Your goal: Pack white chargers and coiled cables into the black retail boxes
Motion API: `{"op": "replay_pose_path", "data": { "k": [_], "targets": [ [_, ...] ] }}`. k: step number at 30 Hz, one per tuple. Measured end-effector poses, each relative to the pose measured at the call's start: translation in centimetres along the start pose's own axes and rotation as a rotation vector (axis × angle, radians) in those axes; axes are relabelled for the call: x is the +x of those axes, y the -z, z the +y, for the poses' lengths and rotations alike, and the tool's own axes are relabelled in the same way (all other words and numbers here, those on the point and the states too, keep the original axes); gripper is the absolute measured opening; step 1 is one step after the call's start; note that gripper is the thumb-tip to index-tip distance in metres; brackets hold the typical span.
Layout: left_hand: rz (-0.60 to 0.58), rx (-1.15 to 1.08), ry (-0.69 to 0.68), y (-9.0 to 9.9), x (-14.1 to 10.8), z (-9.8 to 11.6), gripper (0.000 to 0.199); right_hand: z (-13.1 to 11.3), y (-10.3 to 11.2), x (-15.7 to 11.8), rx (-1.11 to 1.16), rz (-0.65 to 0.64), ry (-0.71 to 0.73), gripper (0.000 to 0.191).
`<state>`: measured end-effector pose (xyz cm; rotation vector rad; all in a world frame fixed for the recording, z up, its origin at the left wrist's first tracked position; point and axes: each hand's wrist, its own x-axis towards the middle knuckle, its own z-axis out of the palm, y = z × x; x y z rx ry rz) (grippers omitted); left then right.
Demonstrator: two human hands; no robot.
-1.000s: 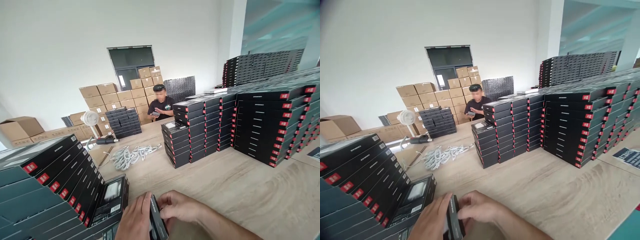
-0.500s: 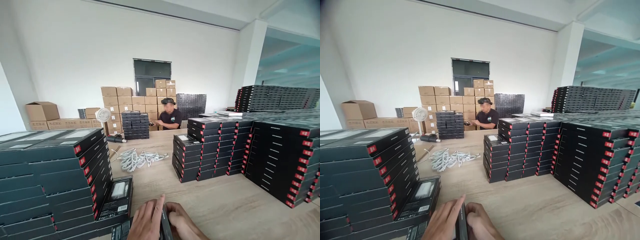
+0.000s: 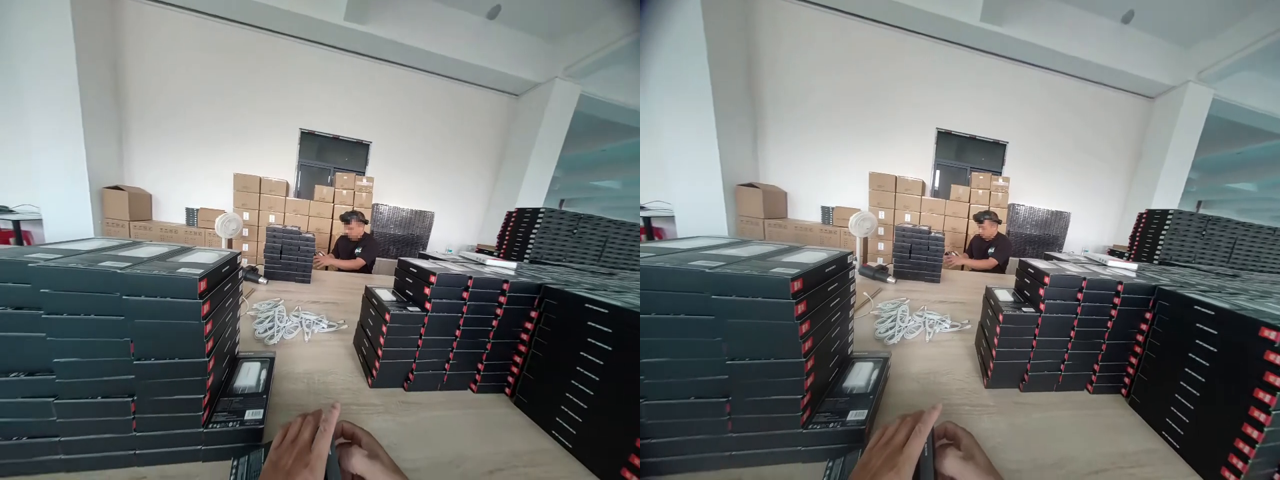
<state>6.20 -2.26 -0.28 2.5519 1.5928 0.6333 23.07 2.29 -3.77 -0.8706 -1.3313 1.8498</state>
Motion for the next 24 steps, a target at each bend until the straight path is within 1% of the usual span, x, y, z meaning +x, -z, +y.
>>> {"op": "replay_pose_path", "data": {
  "k": [2,4,6,8,10,13,16,18,19,21,23,24],
  "targets": [
    [-0.065,-0.032,-0.047,0.9,-0.1,0.5,0.073,-0.5,-0.8,-0.8,0.09,-0.019,0.037,0.031],
    [-0.121,-0.052,-0.04,1.7,-0.1,1.1,0.078,-1.1,-1.3,-1.5,0.102,-0.041,0.065,0.032],
    [-0.169,-0.079,-0.019,2.2,0.0,1.6,0.085,-1.7,-1.5,-1.9,0.019,-0.044,0.076,0.03],
    [-0.188,-0.105,-0.018,2.4,0.1,2.2,0.096,-2.3,-1.6,-2.3,-0.089,-0.018,0.099,0.027],
    [-0.187,-0.125,-0.027,2.5,0.0,2.8,0.104,-2.8,-1.7,-2.7,-0.148,0.034,0.153,0.025],
    [-0.168,-0.16,-0.031,3.3,-0.4,3.6,0.106,-3.2,-1.8,-3.0,-0.185,0.106,0.216,0.024],
    [-0.126,-0.206,-0.02,4.3,-0.6,4.1,0.102,-2.9,-1.5,-2.8,-0.176,0.215,0.157,0.028],
    [-0.107,-0.208,0.005,4.5,-0.5,4.0,0.1,-2.5,-0.9,-2.4,-0.175,0.231,0.136,0.034],
    [-0.097,-0.191,0.022,4.3,-0.4,4.0,0.1,-2.3,-0.6,-2.3,-0.196,0.234,0.165,0.037],
    [-0.069,-0.12,0.066,3.8,-0.1,4.0,0.1,-2.1,0.0,-2.0,-0.314,0.3,0.314,0.04],
    [-0.033,-0.021,0.102,3.2,0.1,4.2,0.098,-2.1,0.5,-2.0,-0.516,0.404,0.515,0.033],
    [-0.01,0.034,0.112,2.8,0.1,4.3,0.096,-2.2,0.6,-2.0,-0.624,0.428,0.594,0.027]
  ]
}}
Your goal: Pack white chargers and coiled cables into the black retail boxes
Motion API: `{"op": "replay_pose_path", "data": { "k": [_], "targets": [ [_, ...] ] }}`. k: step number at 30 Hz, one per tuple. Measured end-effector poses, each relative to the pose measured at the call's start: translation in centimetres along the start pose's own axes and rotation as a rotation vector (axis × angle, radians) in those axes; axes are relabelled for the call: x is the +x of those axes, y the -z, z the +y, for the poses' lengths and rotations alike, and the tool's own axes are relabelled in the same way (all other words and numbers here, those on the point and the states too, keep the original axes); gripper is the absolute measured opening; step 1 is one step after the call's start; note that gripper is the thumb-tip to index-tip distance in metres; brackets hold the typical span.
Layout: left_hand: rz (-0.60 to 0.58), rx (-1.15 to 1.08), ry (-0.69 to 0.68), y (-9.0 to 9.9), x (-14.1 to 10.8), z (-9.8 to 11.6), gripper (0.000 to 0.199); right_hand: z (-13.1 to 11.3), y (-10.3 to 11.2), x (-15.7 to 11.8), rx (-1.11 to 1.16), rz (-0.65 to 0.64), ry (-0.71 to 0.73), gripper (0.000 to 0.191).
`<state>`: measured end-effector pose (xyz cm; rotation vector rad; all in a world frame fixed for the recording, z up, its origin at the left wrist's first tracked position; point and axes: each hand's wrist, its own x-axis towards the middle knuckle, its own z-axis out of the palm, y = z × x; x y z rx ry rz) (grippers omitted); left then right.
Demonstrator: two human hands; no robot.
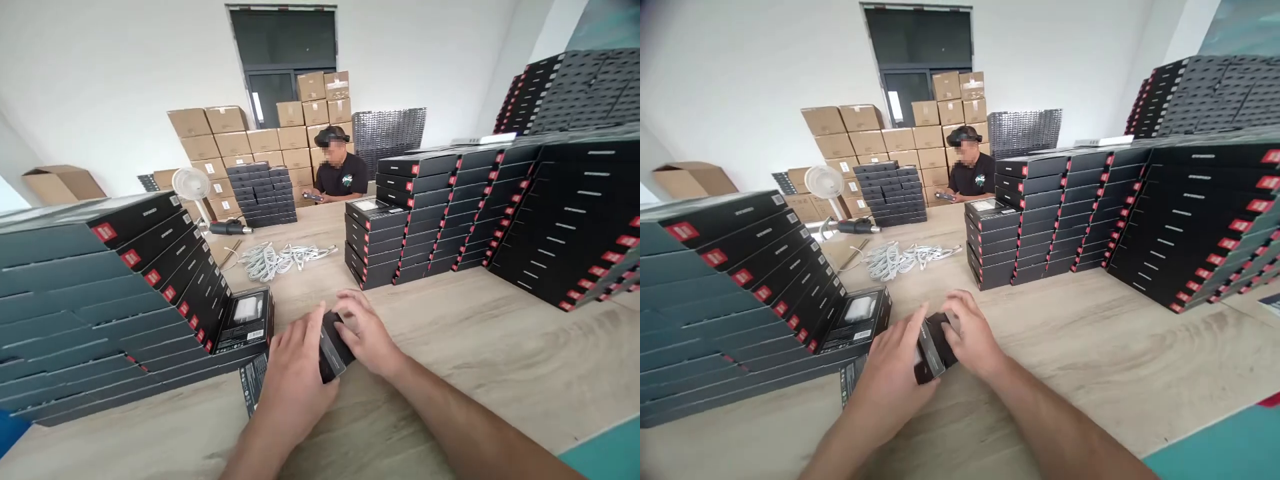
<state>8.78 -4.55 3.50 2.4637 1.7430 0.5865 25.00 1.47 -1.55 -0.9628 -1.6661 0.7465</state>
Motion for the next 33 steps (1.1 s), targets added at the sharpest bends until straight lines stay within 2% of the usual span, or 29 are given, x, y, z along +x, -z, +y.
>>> {"op": "replay_pose_path", "data": {
  "k": [2,3,5,8,10,13,15,18,21,23,25,28,31,33],
  "targets": [
    [0.056,0.113,0.0,-0.5,0.1,0.2,0.093,-0.1,0.1,0.0,-0.129,-0.061,0.091,0.021],
    [0.08,0.167,-0.009,-0.7,0.1,0.3,0.092,-0.2,0.1,0.0,-0.149,-0.119,0.073,0.023],
    [0.111,0.259,-0.037,-0.9,0.1,0.4,0.091,-0.5,-0.1,0.0,-0.097,-0.218,-0.027,0.026],
    [0.128,0.333,-0.076,-0.6,0.2,0.5,0.089,-0.9,-0.6,-0.1,0.15,-0.292,-0.168,0.026],
    [0.137,0.351,-0.081,0.1,0.0,0.5,0.088,-1.0,-0.6,-0.2,0.364,-0.258,-0.234,0.019],
    [0.14,0.376,-0.044,1.4,-1.0,-0.4,0.089,-1.2,-0.1,-0.1,0.696,-0.128,-0.363,0.036],
    [0.125,0.408,-0.006,2.3,-2.4,-2.2,0.091,-1.3,0.5,0.2,0.894,-0.089,-0.465,0.039],
    [0.073,0.451,0.035,3.5,-5.8,-6.8,0.094,-0.7,1.3,0.8,1.022,-0.054,-0.593,0.038],
    [-0.061,0.476,0.059,5.0,-9.0,-11.6,0.094,0.6,1.4,1.2,0.909,-0.024,-0.655,0.033],
    [-0.094,0.46,0.069,6.1,-10.0,-12.8,0.095,1.7,1.1,1.4,0.758,-0.046,-0.639,0.031],
    [-0.088,0.383,0.045,6.9,-9.6,-11.6,0.094,2.5,0.7,1.5,0.609,-0.064,-0.596,0.03],
    [-0.094,0.107,-0.073,6.4,-6.5,-6.9,0.079,3.2,0.5,1.5,0.389,-0.04,-0.507,0.029],
    [-0.224,-0.163,-0.122,4.1,-1.9,-3.3,0.07,3.1,0.9,1.3,0.158,0.018,-0.363,0.022],
    [-0.257,-0.261,-0.102,2.1,0.3,-2.8,0.065,3.0,1.4,1.3,-0.034,0.059,-0.231,0.019]
  ]
}}
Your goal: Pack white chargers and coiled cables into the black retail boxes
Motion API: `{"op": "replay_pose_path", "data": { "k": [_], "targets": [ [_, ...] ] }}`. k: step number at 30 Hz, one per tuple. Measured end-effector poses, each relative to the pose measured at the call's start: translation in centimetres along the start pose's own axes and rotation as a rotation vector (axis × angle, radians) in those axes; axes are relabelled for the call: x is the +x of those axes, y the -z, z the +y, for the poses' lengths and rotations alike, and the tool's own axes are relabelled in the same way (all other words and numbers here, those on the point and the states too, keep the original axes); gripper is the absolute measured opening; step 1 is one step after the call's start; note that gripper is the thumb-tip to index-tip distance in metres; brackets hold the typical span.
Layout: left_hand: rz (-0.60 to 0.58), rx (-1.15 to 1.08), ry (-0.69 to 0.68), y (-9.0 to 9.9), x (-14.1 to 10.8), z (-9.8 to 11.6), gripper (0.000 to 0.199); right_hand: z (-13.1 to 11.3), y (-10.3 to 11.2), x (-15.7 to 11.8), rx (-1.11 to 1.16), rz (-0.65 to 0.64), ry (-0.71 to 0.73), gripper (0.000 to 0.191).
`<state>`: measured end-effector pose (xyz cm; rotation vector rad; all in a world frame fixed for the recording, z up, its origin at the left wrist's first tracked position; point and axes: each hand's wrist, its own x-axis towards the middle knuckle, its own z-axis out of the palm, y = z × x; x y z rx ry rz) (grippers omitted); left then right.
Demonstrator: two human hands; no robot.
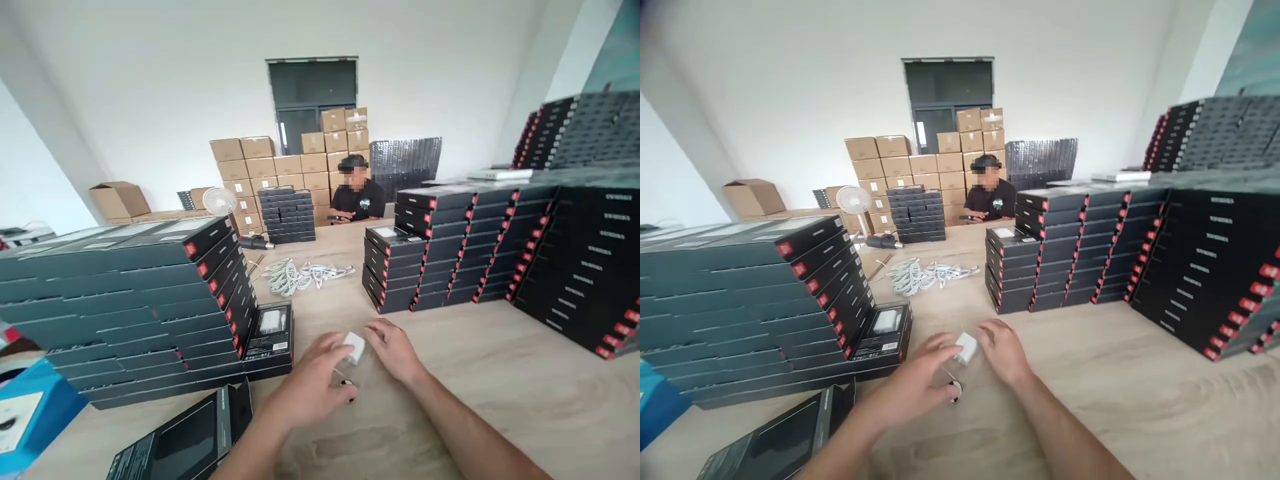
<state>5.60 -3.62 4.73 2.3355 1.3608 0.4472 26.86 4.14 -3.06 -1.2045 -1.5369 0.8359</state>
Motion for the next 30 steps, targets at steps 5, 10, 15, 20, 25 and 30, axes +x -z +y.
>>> {"op": "replay_pose_path", "data": {
  "k": [5,10,15,20,25,30],
  "targets": [
    [0.062,-0.219,-0.014,-2.7,1.0,-3.1,0.053,-0.8,-1.2,3.5,-0.474,-0.066,0.2,0.021],
    [0.107,-0.38,-0.052,-3.8,0.5,-4.9,0.05,-1.4,-6.9,12.9,-0.656,-0.13,0.134,0.038],
    [0.181,-0.478,-0.052,-5.0,1.3,-5.3,0.037,-1.1,-11.0,19.9,-0.669,-0.108,0.074,0.031],
    [0.171,-0.572,0.04,-4.8,1.3,-5.0,0.031,-2.1,-10.8,22.0,-0.44,0.013,0.047,0.014],
    [0.357,-0.686,0.101,-4.3,1.9,-5.1,0.034,-5.2,-7.1,18.9,-0.035,0.109,0.011,0.042],
    [0.578,-0.965,0.303,-4.1,2.7,-4.8,0.052,-6.5,-3.8,9.4,0.303,-0.012,-0.026,0.046]
  ]
}}
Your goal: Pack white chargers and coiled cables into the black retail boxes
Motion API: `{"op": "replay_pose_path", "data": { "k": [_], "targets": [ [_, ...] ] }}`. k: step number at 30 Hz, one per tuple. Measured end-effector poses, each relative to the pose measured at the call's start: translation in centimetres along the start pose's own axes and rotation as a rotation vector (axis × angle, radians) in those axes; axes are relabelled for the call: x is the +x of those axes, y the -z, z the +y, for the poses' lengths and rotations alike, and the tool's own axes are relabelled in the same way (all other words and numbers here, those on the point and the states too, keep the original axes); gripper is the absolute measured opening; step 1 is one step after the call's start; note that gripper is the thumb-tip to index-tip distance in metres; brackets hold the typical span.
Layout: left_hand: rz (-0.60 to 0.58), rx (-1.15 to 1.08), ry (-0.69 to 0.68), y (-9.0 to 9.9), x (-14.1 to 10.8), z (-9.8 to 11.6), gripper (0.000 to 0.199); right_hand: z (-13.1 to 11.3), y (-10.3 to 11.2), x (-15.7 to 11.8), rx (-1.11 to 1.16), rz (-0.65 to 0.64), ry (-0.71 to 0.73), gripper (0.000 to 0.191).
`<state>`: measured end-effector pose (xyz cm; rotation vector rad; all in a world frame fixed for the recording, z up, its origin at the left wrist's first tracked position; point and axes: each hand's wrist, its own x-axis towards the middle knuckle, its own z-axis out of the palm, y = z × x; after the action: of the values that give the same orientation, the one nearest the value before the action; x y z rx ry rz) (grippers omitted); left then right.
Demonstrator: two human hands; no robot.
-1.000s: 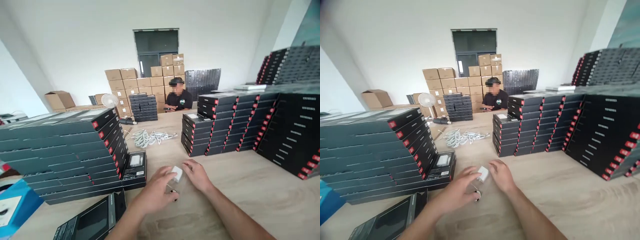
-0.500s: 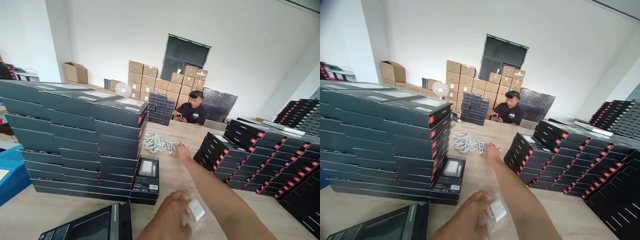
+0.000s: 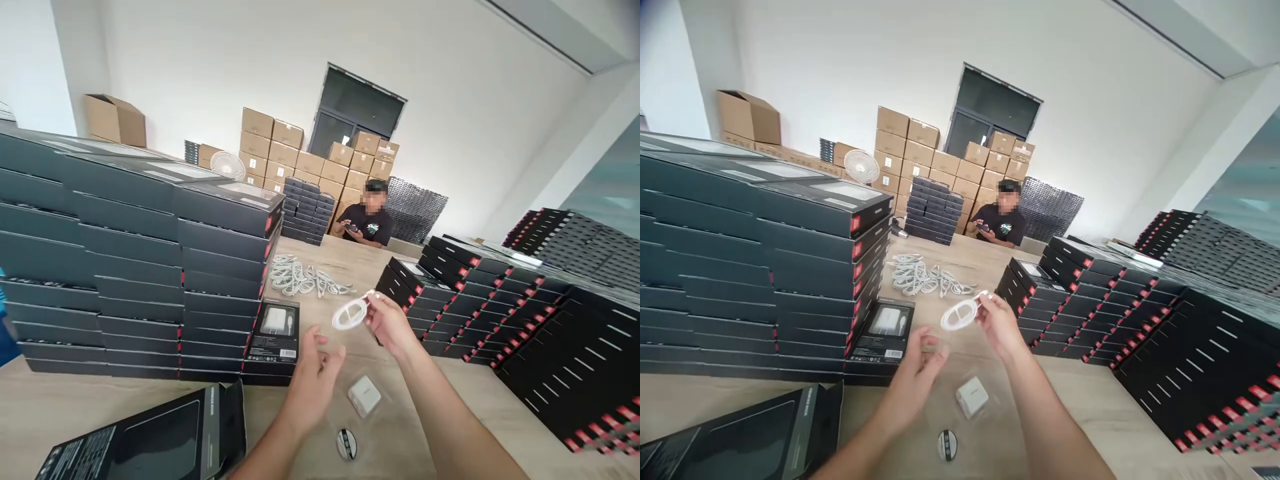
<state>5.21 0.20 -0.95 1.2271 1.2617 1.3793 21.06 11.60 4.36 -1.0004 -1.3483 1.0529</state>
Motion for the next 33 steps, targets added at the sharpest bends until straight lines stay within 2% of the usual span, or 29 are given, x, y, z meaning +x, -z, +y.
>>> {"op": "replay_pose_path", "data": {
  "k": [1,3,6,10,13,15,18,22,24,26,28,30,33],
  "targets": [
    [-0.012,-0.017,0.004,-0.2,0.0,0.0,0.053,0.1,0.2,-1.8,0.045,-0.026,-0.022,0.045],
    [-0.132,-0.028,0.005,-0.4,0.0,0.1,0.048,0.5,0.3,-4.8,0.161,-0.069,-0.062,0.043],
    [-0.315,-0.131,0.065,-0.5,0.1,0.4,0.045,1.0,0.3,-7.0,0.367,-0.099,-0.098,0.04],
    [-0.366,-0.424,0.256,-0.1,0.0,1.7,0.046,0.7,1.1,-7.1,0.528,-0.063,-0.097,0.037],
    [-0.532,-0.459,0.38,-0.2,-0.4,2.2,0.045,0.3,1.9,-6.7,0.606,-0.03,-0.077,0.031],
    [-0.632,-0.417,0.401,-0.5,-0.7,2.2,0.045,0.3,2.2,-6.6,0.622,-0.019,-0.06,0.028],
    [-0.609,-0.392,0.341,-0.9,-0.8,2.1,0.041,0.7,2.4,-6.5,0.594,-0.006,-0.072,0.03],
    [-0.474,-0.423,0.266,-0.5,-0.4,2.8,0.048,1.6,2.7,-6.3,0.384,-0.027,-0.081,0.04],
    [-0.433,-0.411,0.271,0.0,-0.3,3.2,0.05,1.8,2.9,-6.4,0.137,-0.016,0.033,0.041],
    [-0.42,-0.4,0.295,0.5,-0.3,3.3,0.052,1.4,3.2,-6.6,-0.147,-0.009,0.227,0.037],
    [-0.437,-0.401,0.323,0.8,-0.2,3.1,0.053,0.5,3.7,-7.0,-0.417,-0.091,0.405,0.026],
    [-0.455,-0.401,0.351,1.1,-0.2,2.9,0.054,-0.7,4.1,-7.5,-0.636,-0.226,0.502,0.019],
    [-0.461,-0.366,0.381,1.5,-0.3,2.9,0.053,-2.2,4.7,-8.0,-0.753,-0.371,0.486,0.022]
  ]
}}
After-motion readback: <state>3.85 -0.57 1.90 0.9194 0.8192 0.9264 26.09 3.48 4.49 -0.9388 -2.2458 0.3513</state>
